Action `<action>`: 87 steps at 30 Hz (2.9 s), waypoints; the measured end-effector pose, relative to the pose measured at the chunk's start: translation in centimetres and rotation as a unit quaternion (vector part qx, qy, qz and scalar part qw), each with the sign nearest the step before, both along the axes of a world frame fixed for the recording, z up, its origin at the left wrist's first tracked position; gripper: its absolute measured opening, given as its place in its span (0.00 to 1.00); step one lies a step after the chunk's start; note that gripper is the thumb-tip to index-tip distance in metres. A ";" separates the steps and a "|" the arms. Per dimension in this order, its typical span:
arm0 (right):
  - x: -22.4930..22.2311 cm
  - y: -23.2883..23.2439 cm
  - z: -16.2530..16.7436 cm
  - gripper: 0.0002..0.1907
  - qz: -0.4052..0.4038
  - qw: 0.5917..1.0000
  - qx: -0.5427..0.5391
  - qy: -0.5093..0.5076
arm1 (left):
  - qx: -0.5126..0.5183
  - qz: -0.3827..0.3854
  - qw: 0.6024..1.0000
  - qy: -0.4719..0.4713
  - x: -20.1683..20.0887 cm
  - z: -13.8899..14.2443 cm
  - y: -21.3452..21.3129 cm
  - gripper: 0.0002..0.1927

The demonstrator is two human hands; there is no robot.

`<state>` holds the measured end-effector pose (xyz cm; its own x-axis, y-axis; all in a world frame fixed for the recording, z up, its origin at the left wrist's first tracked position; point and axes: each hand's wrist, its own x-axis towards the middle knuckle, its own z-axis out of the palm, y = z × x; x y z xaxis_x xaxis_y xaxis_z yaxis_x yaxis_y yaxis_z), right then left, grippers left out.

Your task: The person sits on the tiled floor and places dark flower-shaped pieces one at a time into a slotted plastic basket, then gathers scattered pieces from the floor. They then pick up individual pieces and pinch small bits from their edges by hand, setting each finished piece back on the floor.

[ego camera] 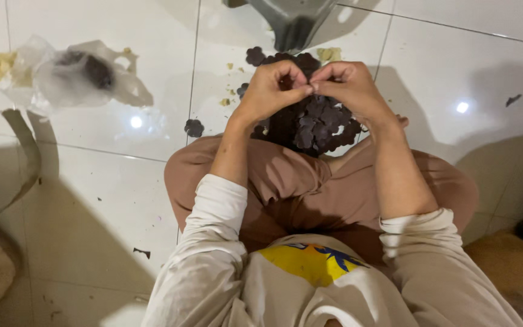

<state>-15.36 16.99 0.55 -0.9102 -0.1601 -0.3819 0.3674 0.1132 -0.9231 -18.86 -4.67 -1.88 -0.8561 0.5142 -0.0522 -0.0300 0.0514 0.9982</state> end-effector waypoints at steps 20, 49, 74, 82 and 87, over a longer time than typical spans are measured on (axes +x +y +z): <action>-0.1 0.5 0.7 0.05 0.009 0.998 -0.003 0.061 | 0.084 -0.035 0.996 -0.003 -0.9 0.0 -0.4 0.05; -0.7 -0.1 0.3 0.03 0.000 0.975 0.082 0.205 | 0.030 0.023 0.999 0.037 -1.8 -0.4 0.1 0.05; -0.4 -2.1 -0.3 0.07 -0.016 0.876 0.285 0.390 | 0.000 0.144 0.978 0.150 -0.4 -1.2 2.6 0.06; -0.5 -2.0 -1.1 0.07 -0.021 0.889 0.270 0.369 | 0.013 0.105 0.987 0.122 -0.5 -2.8 2.9 0.05; -0.6 -1.6 -1.4 0.04 -0.038 0.933 0.177 0.310 | 0.157 0.068 0.984 -0.048 -0.7 -3.6 3.4 0.03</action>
<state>-15.98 15.43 -0.87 -0.9776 -0.0493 0.2046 -0.2048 0.4474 -0.8706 -19.53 -1.25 -5.53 -0.9174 0.3979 0.0079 -0.1093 -0.2711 0.9563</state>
